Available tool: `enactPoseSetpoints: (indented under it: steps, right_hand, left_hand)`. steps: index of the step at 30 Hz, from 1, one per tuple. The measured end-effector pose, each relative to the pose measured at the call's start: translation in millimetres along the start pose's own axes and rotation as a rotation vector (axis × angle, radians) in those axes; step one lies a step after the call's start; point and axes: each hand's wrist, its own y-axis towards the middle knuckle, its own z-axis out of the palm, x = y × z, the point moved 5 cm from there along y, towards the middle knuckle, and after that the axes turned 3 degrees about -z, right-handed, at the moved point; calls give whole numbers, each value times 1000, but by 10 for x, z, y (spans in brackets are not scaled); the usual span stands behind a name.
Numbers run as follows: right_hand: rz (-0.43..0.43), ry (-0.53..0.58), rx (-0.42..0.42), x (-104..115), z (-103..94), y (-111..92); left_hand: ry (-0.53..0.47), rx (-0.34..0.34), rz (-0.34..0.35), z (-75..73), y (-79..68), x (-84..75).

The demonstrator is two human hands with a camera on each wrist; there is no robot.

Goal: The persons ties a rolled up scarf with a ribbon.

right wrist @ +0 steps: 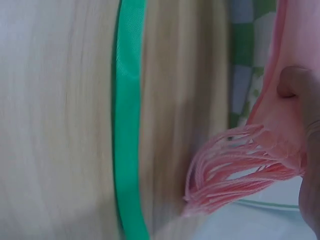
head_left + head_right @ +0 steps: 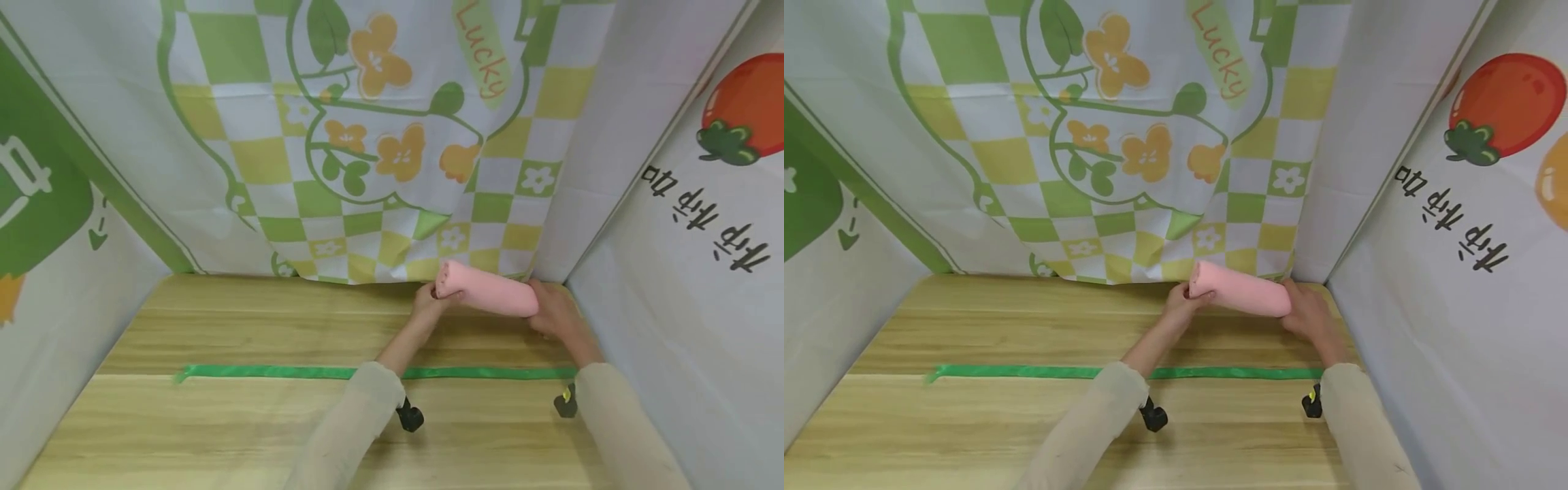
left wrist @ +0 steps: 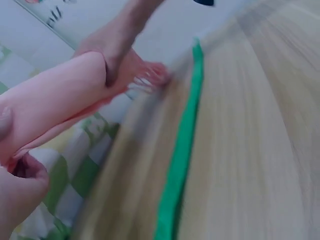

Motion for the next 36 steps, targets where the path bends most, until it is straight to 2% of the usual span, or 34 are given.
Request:
enactPoseSetpoints:
  steps: [2,6,9,12,16,19,21,24,28,31,33,36]
  right_hand:
    - [44,16,13,69,-51,1]
    - [94,53,-5,248,-174,-6]
    - [78,70,-56,435,-290,-2]
    - [50,89,-109,635,-394,23]
    - [54,160,-140,881,-495,52]
    - [67,220,-158,1045,-543,52]
    - [72,242,-168,1143,-553,40]
    - [104,283,-177,1263,-549,-4]
    - [161,393,-175,1410,-526,-79]
    - [146,530,-169,1554,-503,-97]
    - [118,627,-153,1648,-485,-100]
    - [77,767,-88,1778,-452,-118]
  left_hand:
    - [-57,9,18,11,-42,-92]
    - [-283,55,87,46,-112,-246]
    - [-506,105,167,77,-175,-371]
    - [-674,144,259,93,-237,-533]
    - [-787,163,358,96,-314,-785]
    - [-789,162,451,83,-393,-978]
    - [-749,157,521,70,-457,-1089]
    - [-643,130,579,55,-566,-1205]
    - [-515,47,594,20,-722,-1325]
    - [-450,-17,597,-45,-845,-1446]
    - [-429,-25,595,-85,-918,-1539]
    - [-431,21,572,-133,-1020,-1667]
